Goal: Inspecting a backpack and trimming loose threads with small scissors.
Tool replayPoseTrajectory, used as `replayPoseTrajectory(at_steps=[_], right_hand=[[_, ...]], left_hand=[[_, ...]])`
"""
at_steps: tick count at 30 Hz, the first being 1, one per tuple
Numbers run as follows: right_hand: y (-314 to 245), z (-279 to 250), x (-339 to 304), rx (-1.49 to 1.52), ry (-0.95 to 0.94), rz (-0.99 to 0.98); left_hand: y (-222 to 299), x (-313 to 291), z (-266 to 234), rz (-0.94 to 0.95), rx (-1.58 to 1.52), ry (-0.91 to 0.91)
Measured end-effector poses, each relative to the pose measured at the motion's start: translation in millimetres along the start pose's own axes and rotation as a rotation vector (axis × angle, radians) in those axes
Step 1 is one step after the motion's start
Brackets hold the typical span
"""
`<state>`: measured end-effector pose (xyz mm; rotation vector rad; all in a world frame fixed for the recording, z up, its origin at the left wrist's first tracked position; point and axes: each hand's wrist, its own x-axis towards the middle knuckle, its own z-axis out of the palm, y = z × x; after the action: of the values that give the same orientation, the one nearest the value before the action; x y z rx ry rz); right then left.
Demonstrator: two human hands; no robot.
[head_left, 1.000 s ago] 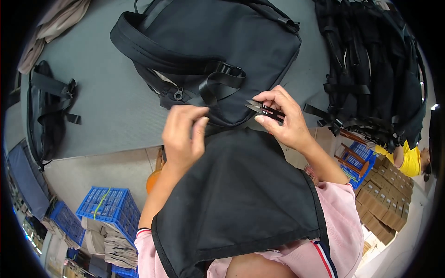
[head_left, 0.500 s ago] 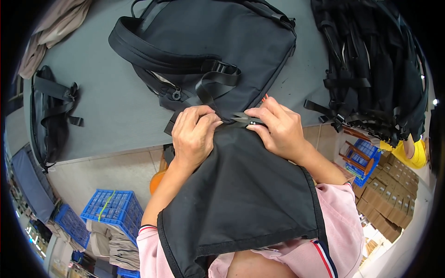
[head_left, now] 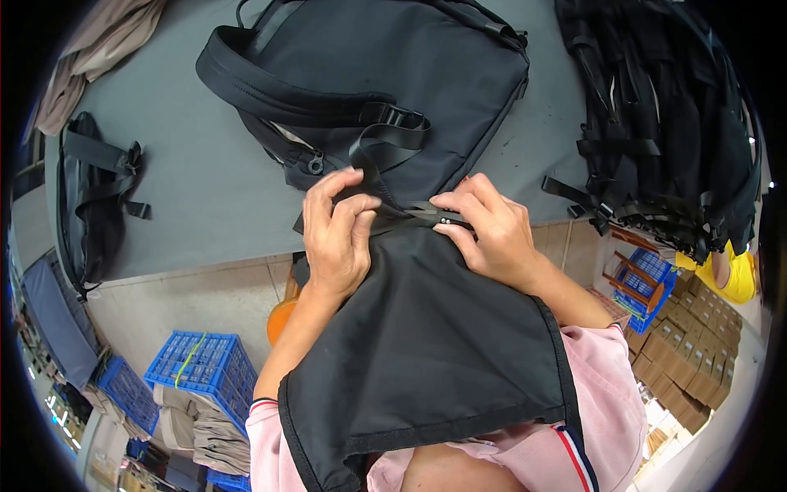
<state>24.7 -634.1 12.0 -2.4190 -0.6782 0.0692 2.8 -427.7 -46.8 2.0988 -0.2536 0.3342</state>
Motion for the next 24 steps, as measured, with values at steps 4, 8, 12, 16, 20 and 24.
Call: replayPoseTrajectory(at_steps=[4,8,12,16,20,24], right_hand=[[6,16,-6,0.045,0.063,0.142],[25,47,-2,-0.108,0.165,-0.049],[33,50,17,-0.145,0.256,-0.124],[32,34,33,-0.106,0.375,-0.139],[17,4,47,-0.017,0.431,-0.104],[6,-7,53,0.004,0.497,-0.121]], left_hand=[[-4,13,-8,0.095,0.16,-0.343],[-24,13,8,0.122,0.205,-0.438],[-39,20,21,0.209,0.222,-0.308],[-28,42,21,0.221,0.103,-0.212],[3,69,-1,0.224,0.032,-0.18],[22,81,-16,0.029,-0.127,-0.239]])
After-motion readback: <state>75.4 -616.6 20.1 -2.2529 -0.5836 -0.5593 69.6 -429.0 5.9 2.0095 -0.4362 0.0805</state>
